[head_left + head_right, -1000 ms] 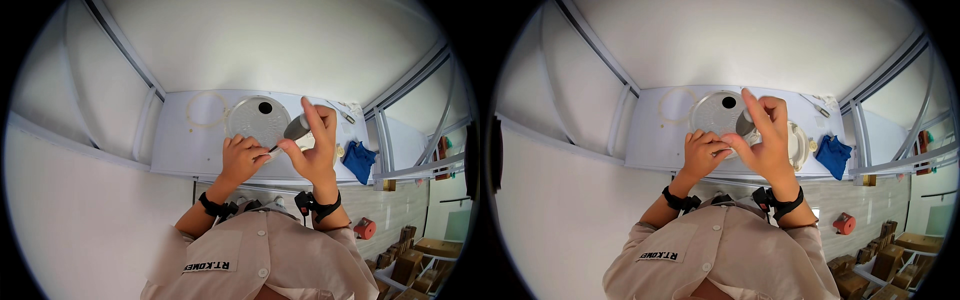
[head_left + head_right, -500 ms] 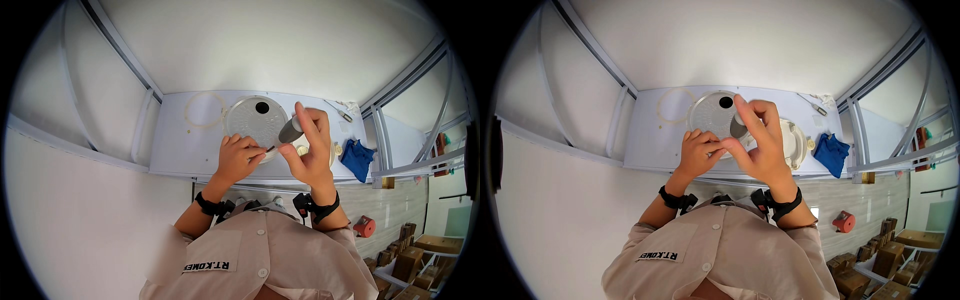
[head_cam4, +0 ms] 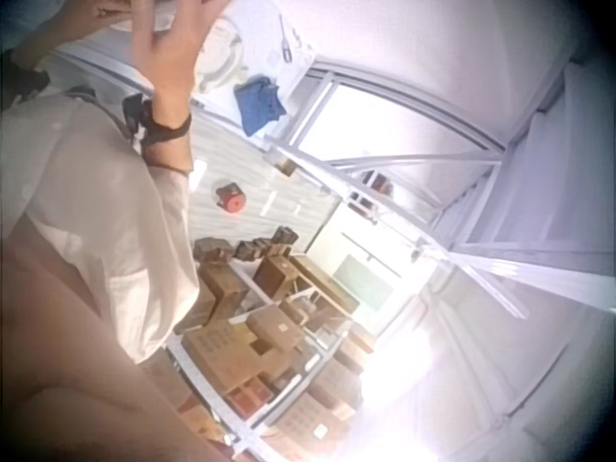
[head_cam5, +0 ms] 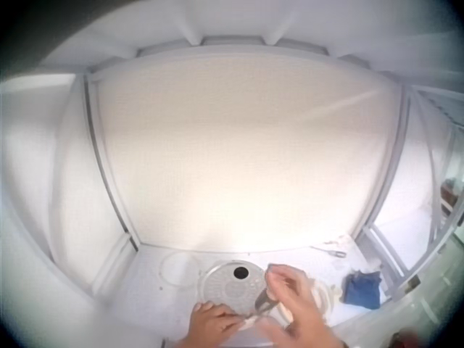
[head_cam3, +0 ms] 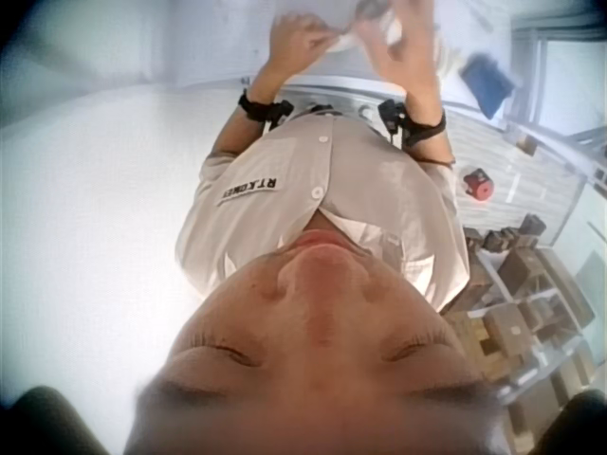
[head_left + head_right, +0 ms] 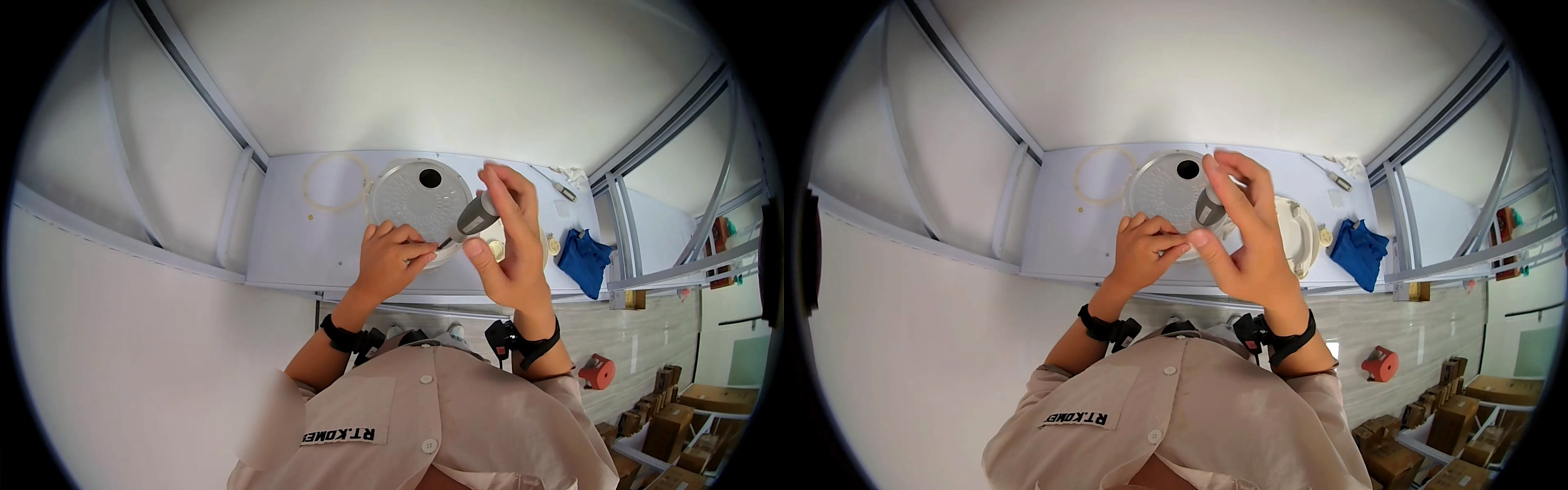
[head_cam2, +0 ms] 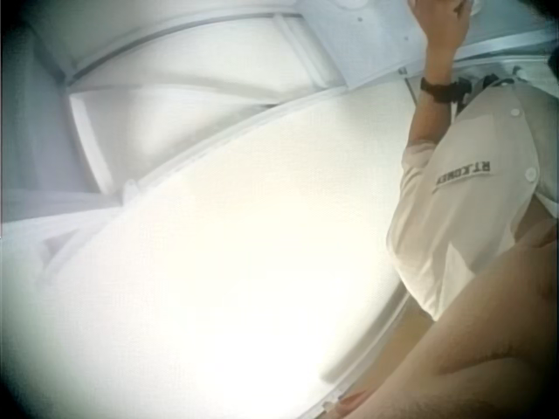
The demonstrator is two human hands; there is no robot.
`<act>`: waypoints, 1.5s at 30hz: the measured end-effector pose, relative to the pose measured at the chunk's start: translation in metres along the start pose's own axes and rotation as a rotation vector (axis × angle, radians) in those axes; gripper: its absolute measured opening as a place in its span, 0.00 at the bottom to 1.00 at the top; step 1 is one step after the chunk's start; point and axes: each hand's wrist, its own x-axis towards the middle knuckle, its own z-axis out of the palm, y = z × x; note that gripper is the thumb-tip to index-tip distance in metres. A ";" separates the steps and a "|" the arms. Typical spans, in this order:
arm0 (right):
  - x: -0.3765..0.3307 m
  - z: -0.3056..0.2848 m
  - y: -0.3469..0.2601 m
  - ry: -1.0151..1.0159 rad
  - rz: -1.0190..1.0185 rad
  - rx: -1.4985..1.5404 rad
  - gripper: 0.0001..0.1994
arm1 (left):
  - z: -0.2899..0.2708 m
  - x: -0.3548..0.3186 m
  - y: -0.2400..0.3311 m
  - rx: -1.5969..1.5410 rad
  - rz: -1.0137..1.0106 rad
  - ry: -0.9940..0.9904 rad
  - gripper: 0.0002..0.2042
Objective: The person wipes a metal tray with a blue cloth, then uses a screwdriver to fasten screws into a white appliance base. They place a plastic ring and the metal tray into the base, securing components with the screwdriver.
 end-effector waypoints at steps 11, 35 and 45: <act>-0.009 -0.015 0.005 -0.122 -0.098 -0.251 0.30 | 0.001 0.000 0.000 0.025 0.011 0.017 0.05; -0.005 -0.008 0.008 -0.196 -0.025 -0.035 0.30 | 0.000 0.002 0.003 0.010 -0.001 0.031 0.04; -0.014 0.003 0.007 -0.054 -0.087 -0.235 0.30 | 0.001 0.000 0.000 0.016 0.011 0.040 0.05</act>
